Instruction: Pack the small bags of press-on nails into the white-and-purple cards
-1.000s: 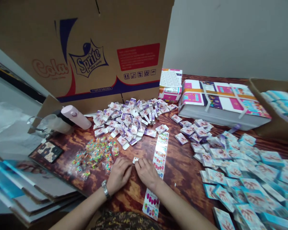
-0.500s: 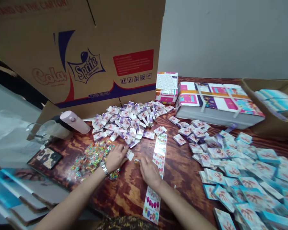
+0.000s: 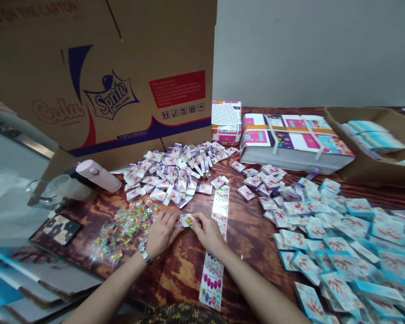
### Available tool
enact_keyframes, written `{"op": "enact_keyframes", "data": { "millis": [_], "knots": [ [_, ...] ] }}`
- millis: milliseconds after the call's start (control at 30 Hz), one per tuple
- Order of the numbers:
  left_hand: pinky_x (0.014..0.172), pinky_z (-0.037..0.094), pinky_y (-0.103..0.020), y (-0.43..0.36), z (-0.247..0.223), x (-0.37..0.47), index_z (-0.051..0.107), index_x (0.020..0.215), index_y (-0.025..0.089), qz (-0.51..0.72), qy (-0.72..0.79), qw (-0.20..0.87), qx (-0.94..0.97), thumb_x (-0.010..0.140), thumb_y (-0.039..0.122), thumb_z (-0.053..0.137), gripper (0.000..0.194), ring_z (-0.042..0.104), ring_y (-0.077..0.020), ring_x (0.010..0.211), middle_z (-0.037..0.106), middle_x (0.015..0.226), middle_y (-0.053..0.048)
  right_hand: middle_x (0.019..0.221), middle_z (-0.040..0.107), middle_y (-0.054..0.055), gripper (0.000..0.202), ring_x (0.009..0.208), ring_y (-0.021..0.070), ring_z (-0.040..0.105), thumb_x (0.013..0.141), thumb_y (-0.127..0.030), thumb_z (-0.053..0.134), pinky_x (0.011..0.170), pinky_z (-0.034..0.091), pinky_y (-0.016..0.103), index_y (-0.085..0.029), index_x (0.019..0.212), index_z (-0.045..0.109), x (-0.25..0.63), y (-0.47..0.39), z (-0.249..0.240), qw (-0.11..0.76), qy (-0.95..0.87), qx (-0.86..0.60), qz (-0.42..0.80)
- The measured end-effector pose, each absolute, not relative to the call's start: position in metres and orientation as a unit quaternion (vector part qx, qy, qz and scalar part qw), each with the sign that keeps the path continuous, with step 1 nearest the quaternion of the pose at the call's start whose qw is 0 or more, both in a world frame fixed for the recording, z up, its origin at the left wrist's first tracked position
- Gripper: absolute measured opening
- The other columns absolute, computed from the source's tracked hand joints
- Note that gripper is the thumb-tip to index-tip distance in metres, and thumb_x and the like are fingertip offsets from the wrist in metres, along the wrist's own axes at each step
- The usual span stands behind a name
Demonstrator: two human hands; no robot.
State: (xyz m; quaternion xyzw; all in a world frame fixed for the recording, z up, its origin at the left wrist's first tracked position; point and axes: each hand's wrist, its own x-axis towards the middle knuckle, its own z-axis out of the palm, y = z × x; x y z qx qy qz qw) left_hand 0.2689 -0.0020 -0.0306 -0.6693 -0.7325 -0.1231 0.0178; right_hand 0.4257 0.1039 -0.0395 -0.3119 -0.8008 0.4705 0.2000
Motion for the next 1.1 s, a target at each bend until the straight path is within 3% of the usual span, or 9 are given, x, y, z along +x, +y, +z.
{"op": "enact_keyframes", "data": {
  "millis": [100,267,600,700,800,933,1100],
  "knots": [
    [0.081,0.047,-0.039,-0.006,-0.030,0.275,0.047,0.118,0.013,-0.139,-0.723,0.043,-0.675,0.087,0.032,0.046,0.037,0.048,-0.0266,0.101,0.056,0.108,-0.013,0.070,0.061,-0.001,0.019,0.059,0.0134,0.053,0.085,-0.032,0.046,0.054,0.039,0.023,-0.019,0.089,0.059,0.428,0.108,-0.040,0.167,-0.786,-0.309,0.509],
    [0.082,0.048,-0.039,-0.007,-0.030,0.281,0.046,0.120,0.012,-0.102,-0.702,0.078,-0.701,0.089,0.026,0.043,0.034,0.047,-0.0278,0.107,0.056,0.114,-0.014,0.067,0.057,-0.003,0.011,0.058,0.0120,0.053,0.082,-0.026,0.049,0.052,0.037,0.021,-0.019,0.090,0.052,0.431,0.111,-0.029,0.157,-0.793,-0.289,0.513],
    [0.076,0.052,-0.036,-0.012,-0.033,0.288,0.040,0.127,0.012,-0.043,-0.654,0.089,-0.750,0.086,0.009,0.032,0.042,0.042,-0.0290,0.117,0.050,0.122,-0.017,0.055,0.054,-0.008,0.026,0.049,0.0103,0.051,0.068,-0.011,0.053,0.048,0.035,0.019,-0.020,0.092,0.048,0.431,0.122,-0.031,0.074,-0.809,-0.309,0.495],
    [0.073,0.053,-0.034,-0.010,-0.031,0.292,0.039,0.127,0.012,-0.047,-0.654,0.068,-0.752,0.085,0.006,0.032,0.043,0.041,-0.0299,0.117,0.050,0.121,-0.016,0.059,0.054,-0.007,0.027,0.053,0.0106,0.052,0.070,-0.012,0.052,0.050,0.036,0.020,-0.020,0.096,0.048,0.432,0.116,-0.029,0.097,-0.815,-0.297,0.488],
    [0.077,0.051,-0.037,-0.006,-0.027,0.292,0.041,0.124,0.013,-0.091,-0.667,0.023,-0.739,0.087,0.013,0.038,0.037,0.044,-0.0284,0.113,0.052,0.118,-0.015,0.064,0.054,-0.006,0.021,0.057,0.0107,0.051,0.077,-0.017,0.050,0.053,0.036,0.021,-0.021,0.098,0.048,0.436,0.113,-0.022,0.131,-0.820,-0.248,0.499],
    [0.090,0.044,-0.042,-0.004,-0.020,0.293,0.041,0.123,0.014,-0.173,-0.649,-0.058,-0.739,0.087,0.027,0.048,0.039,0.048,-0.0246,0.105,0.054,0.112,-0.013,0.063,0.049,-0.006,0.018,0.054,0.0094,0.047,0.080,-0.026,0.053,0.049,0.035,0.019,-0.020,0.096,0.048,0.443,0.119,-0.025,0.099,-0.748,-0.234,0.613],
    [0.088,0.044,-0.040,-0.007,-0.023,0.298,0.042,0.122,0.015,-0.193,-0.650,-0.098,-0.729,0.086,0.025,0.047,0.037,0.048,-0.0242,0.102,0.054,0.109,-0.012,0.064,0.051,-0.005,0.015,0.057,0.0102,0.048,0.080,-0.029,0.054,0.050,0.036,0.020,-0.020,0.092,0.050,0.444,0.112,-0.042,0.134,-0.736,-0.279,0.602]
  ]
}}
